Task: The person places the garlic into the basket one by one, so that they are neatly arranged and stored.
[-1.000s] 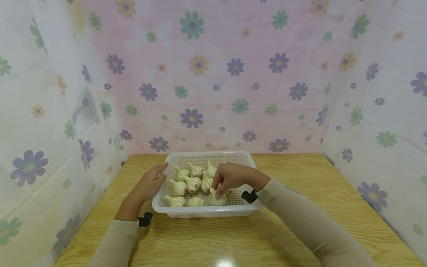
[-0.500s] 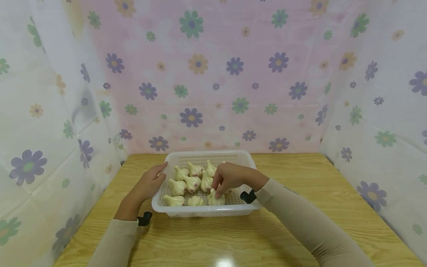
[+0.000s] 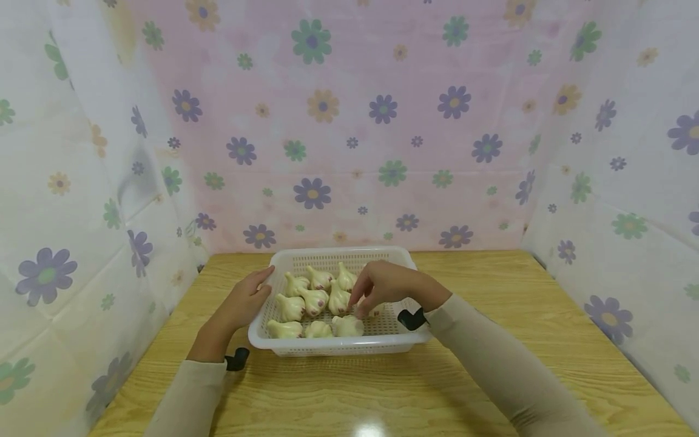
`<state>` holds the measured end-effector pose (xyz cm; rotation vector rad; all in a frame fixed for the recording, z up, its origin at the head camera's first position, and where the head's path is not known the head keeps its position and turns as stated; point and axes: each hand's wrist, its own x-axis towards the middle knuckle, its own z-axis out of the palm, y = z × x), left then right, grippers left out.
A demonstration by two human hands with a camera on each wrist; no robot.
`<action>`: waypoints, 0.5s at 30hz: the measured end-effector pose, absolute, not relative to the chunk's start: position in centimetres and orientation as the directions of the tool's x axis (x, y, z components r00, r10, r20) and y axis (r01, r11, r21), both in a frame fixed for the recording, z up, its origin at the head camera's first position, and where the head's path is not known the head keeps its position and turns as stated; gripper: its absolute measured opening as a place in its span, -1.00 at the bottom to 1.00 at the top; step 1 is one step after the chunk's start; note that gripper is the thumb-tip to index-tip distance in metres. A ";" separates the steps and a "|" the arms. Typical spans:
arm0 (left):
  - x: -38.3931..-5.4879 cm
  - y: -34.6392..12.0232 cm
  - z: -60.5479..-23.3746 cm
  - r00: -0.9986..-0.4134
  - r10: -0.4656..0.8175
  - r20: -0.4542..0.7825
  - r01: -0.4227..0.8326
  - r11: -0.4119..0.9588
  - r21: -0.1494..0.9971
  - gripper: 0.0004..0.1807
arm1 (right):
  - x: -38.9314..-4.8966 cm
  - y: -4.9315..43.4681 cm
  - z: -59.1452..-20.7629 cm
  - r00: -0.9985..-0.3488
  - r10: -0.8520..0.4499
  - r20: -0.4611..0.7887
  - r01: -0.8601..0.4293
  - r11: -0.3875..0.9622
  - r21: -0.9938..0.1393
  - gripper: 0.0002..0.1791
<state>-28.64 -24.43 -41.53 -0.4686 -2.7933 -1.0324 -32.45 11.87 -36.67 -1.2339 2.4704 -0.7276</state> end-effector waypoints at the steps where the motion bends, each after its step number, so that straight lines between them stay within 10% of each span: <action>1: -28.6 -24.4 -41.5 -0.945 0.241 0.221 0.327 0.718 0.615 -0.39 | -32.4 12.4 -36.4 -0.597 -0.802 0.002 -0.662 0.492 -0.566 -0.79; 15: -28.7 -24.5 -41.6 -0.947 0.244 0.207 0.320 0.711 0.626 -0.38 | -30.1 23.0 -37.5 -0.823 -0.471 0.316 -0.537 0.468 -0.702 -0.75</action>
